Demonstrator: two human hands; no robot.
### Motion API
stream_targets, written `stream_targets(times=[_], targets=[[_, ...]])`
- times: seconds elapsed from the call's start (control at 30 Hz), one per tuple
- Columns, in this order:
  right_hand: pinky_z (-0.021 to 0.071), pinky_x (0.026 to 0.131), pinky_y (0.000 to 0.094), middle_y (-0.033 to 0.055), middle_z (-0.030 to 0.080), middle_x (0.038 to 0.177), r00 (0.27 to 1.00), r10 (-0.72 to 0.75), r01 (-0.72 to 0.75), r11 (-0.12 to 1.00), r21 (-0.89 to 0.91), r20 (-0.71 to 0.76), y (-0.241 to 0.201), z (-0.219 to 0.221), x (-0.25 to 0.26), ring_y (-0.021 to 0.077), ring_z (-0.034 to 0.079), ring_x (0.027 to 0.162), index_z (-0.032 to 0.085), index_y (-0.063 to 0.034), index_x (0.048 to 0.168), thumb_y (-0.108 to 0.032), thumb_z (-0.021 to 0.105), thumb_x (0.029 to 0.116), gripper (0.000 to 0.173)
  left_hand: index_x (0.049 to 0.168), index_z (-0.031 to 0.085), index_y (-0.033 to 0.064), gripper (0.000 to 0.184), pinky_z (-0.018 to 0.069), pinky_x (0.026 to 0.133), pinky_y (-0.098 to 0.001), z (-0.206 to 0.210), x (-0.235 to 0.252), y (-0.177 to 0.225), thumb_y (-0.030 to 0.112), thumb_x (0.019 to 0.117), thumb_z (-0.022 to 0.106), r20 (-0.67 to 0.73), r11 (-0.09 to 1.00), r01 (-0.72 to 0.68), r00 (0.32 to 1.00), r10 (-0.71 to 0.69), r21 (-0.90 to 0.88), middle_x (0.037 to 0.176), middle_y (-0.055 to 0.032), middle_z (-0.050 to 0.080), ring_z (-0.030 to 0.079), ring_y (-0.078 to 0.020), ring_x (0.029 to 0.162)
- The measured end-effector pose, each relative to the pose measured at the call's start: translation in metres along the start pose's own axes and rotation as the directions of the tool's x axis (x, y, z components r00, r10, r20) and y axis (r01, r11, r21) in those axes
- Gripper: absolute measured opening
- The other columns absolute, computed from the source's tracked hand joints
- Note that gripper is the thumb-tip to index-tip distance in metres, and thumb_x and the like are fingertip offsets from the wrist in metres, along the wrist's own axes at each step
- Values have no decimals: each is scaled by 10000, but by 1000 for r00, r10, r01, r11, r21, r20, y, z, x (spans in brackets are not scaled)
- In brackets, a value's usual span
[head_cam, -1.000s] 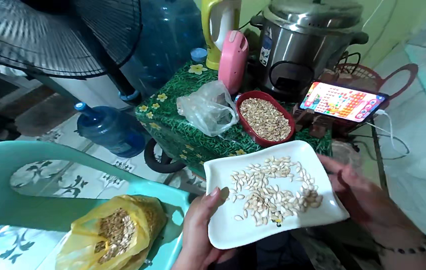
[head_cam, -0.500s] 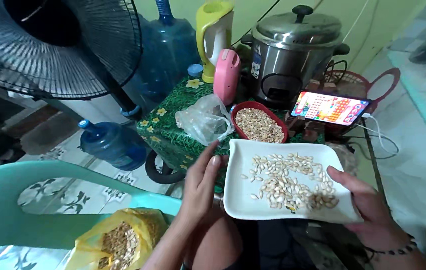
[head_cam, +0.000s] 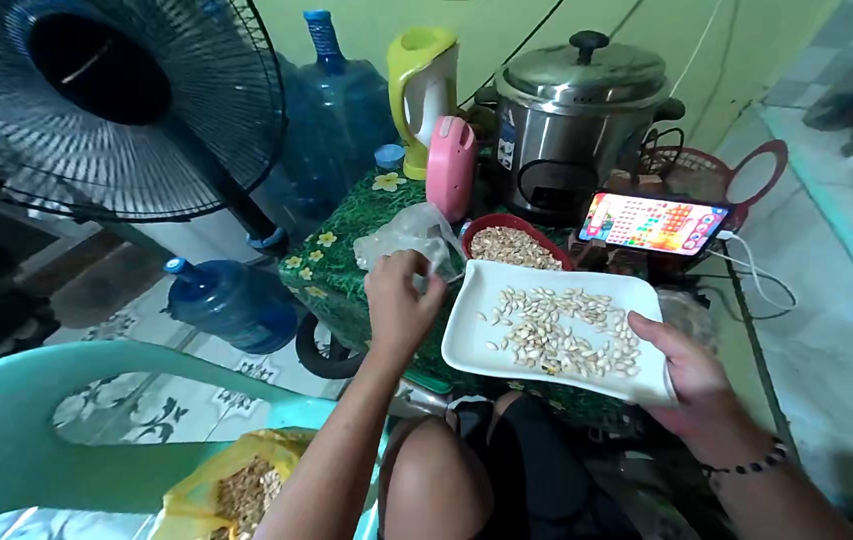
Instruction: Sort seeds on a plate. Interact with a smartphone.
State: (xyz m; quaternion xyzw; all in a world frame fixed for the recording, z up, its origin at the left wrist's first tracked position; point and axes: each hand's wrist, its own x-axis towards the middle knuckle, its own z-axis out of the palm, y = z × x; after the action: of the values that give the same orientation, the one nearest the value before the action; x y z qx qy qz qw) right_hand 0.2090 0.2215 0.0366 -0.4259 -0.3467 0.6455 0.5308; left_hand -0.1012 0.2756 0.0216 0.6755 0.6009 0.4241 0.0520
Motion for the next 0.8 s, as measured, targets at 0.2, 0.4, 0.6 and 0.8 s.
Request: stream_targets(times=[0.2, 0.4, 0.6, 0.8], targets=[[613, 562, 357, 143, 738, 1000, 993, 101, -102, 995, -10, -58, -3, 31, 24, 224, 741, 776, 567, -65, 1284, -252, 354, 1107, 334, 976, 582, 64, 108, 591, 712, -332, -35, -1, -6, 163, 1010, 555, 11, 760, 237, 957, -290, -605, 813, -9, 674, 673, -112, 709], [556, 476, 284, 134, 730, 911, 987, 159, -159, 987, -23, 25, -4, 61, 52, 190, 698, 635, 562, -75, 1248, -310, 359, 1119, 336, 972, 595, 131, 46, 555, 608, -230, -50, -3, -10, 124, 1004, 563, -83, 776, 115, 974, -211, -620, 732, 79, 637, 619, -40, 618], [531, 480, 278, 120, 720, 913, 975, 219, -216, 973, -76, 30, -4, 79, 86, 177, 662, 604, 590, -98, 1242, -378, 414, 1097, 360, 1195, 643, 53, 210, 525, 601, -202, -56, -10, -11, 119, 1014, 558, -108, 857, 76, 983, -151, -510, 826, 53, 649, 587, -13, 635], [508, 449, 281, 122, 710, 904, 974, 218, -211, 971, -114, 55, -3, 96, 104, 180, 639, 567, 576, -133, 1266, -420, 448, 1078, 366, 1275, 662, 48, 273, 549, 631, -203, -57, -15, -6, 117, 1035, 552, -142, 904, 12, 987, -80, -427, 874, 24, 699, 621, -15, 664]])
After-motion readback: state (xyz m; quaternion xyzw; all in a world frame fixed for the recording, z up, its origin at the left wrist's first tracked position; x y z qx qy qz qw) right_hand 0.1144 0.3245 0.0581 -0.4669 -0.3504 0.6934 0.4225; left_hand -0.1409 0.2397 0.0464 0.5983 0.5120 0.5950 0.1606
